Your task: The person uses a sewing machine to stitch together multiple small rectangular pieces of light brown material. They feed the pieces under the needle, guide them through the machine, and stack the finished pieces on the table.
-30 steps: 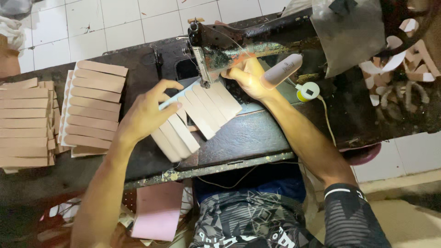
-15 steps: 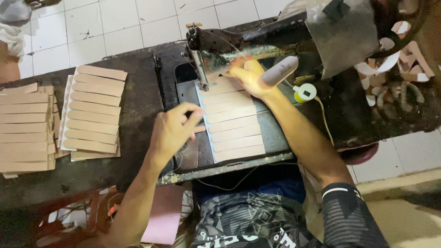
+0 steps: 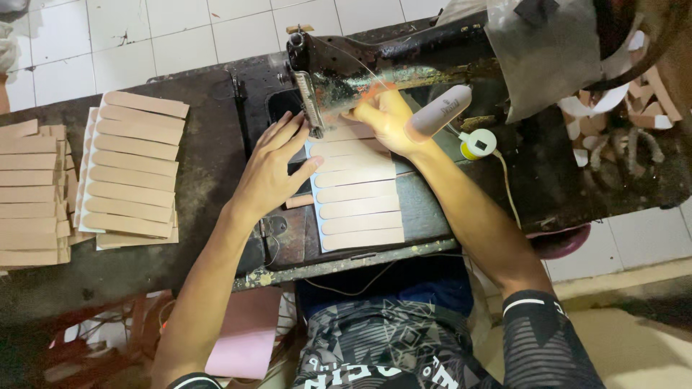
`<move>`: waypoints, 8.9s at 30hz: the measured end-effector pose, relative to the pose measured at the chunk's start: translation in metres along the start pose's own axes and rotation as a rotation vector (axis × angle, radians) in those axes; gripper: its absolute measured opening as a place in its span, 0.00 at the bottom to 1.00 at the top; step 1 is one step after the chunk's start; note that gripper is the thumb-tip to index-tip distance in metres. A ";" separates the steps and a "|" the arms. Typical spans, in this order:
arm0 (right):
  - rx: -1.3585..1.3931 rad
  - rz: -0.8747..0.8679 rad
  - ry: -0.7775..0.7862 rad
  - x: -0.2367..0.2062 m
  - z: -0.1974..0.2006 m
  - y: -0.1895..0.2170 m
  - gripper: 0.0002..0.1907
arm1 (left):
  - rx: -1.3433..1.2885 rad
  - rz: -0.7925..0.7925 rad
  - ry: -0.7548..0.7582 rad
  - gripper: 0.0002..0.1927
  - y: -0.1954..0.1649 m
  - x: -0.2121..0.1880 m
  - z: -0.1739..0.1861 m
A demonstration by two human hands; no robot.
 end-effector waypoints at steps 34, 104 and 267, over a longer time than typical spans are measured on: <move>0.043 -0.016 -0.022 0.001 0.001 -0.010 0.18 | -0.016 -0.020 -0.090 0.30 -0.010 -0.003 0.003; 0.252 -0.029 -0.010 0.006 -0.002 -0.031 0.08 | 0.103 0.018 -0.125 0.26 -0.001 0.006 -0.003; 1.206 0.292 -0.186 -0.099 0.051 0.035 0.25 | -0.038 0.453 0.368 0.32 0.089 0.046 0.040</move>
Point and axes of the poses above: each hand's wrist, its own x-axis towards the middle knuckle, its own z-axis out of the back of the hand, y = z × x, the point moved 9 cm from there along x, towards the middle knuckle, and after that the axes turned 4 degrees about -z, right-handed, at the moved point
